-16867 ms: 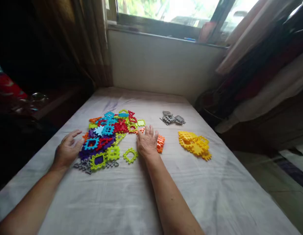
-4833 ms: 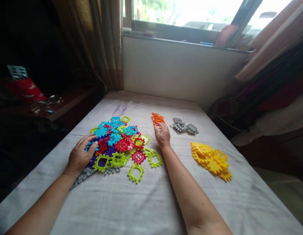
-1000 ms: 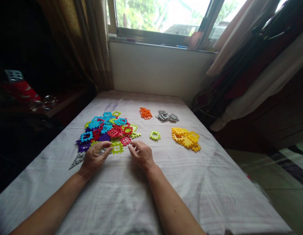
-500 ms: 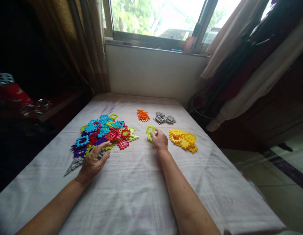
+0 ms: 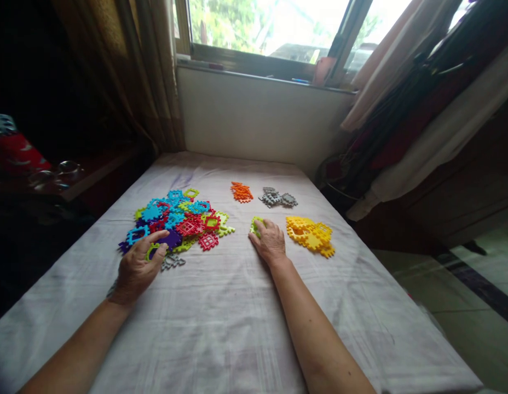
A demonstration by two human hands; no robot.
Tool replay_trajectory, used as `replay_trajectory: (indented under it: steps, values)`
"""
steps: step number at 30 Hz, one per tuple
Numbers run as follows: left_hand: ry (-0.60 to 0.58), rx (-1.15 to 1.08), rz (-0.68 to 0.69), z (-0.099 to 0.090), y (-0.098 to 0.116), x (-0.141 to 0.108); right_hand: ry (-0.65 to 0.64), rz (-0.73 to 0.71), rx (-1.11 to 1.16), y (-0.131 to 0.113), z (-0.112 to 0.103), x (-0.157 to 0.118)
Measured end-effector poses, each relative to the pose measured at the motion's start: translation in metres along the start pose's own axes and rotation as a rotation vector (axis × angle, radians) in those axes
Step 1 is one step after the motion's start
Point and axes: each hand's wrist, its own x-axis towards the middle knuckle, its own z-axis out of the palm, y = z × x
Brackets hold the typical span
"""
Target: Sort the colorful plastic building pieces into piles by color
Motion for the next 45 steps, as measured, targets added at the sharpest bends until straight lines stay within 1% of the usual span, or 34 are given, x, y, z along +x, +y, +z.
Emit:
replay_trajectory:
  steps: [3, 6, 7, 8, 10, 13, 16, 20, 25, 29, 32, 35, 37, 40, 45]
  values:
    - [0.042, 0.054, -0.104, -0.008, -0.013, 0.003, -0.023, 0.065, -0.003, -0.002, 0.003, 0.014]
    - [0.084, 0.093, -0.229, -0.014, -0.026, 0.006, 0.033, 0.152, -0.006, -0.011, 0.005, 0.020]
    - [0.093, 0.100, -0.262, -0.015, -0.029, 0.007, 0.062, 0.155, 0.006, -0.016, 0.006, 0.019]
    - [0.099, 0.103, -0.290, -0.016, -0.031, 0.008, 0.088, 0.132, 0.026, -0.023, 0.007, 0.016]
    - [0.103, 0.097, -0.334, -0.017, -0.034, 0.009, 0.110, 0.027, 0.075, -0.038, 0.009, 0.009]
    - [0.093, 0.080, -0.366, -0.016, -0.034, 0.009, 0.075, -0.122, 0.115, -0.058, 0.011, 0.001]
    - [0.068, 0.067, -0.377, -0.015, -0.033, 0.007, 0.033, -0.150, 0.128, -0.068, 0.010, -0.002]
    - [0.051, 0.050, -0.386, -0.013, -0.033, 0.006, 0.016, -0.123, 0.185, -0.063, 0.008, -0.003]
    - [0.035, 0.028, -0.383, -0.013, -0.033, 0.007, 0.014, -0.145, 0.238, -0.052, 0.009, -0.008]
    - [0.033, 0.030, -0.390, -0.014, -0.032, 0.006, 0.046, -0.110, 0.209, -0.049, 0.011, -0.010]
    - [0.031, 0.035, -0.400, -0.015, -0.031, 0.006, 0.118, -0.092, 0.206, -0.045, 0.009, -0.006]
    - [0.027, 0.029, -0.400, -0.014, -0.031, 0.006, 0.242, 0.018, 0.184, -0.034, 0.005, 0.002]
    - [0.025, 0.023, -0.396, -0.013, -0.032, 0.006, 0.281, 0.112, 0.159, -0.026, 0.005, 0.008]
    - [0.023, 0.023, -0.390, -0.012, -0.033, 0.006, 0.282, 0.191, 0.142, -0.018, 0.008, 0.013]
    - [0.017, 0.039, -0.395, -0.013, -0.032, 0.006, 0.292, 0.217, 0.152, -0.013, 0.015, 0.014]
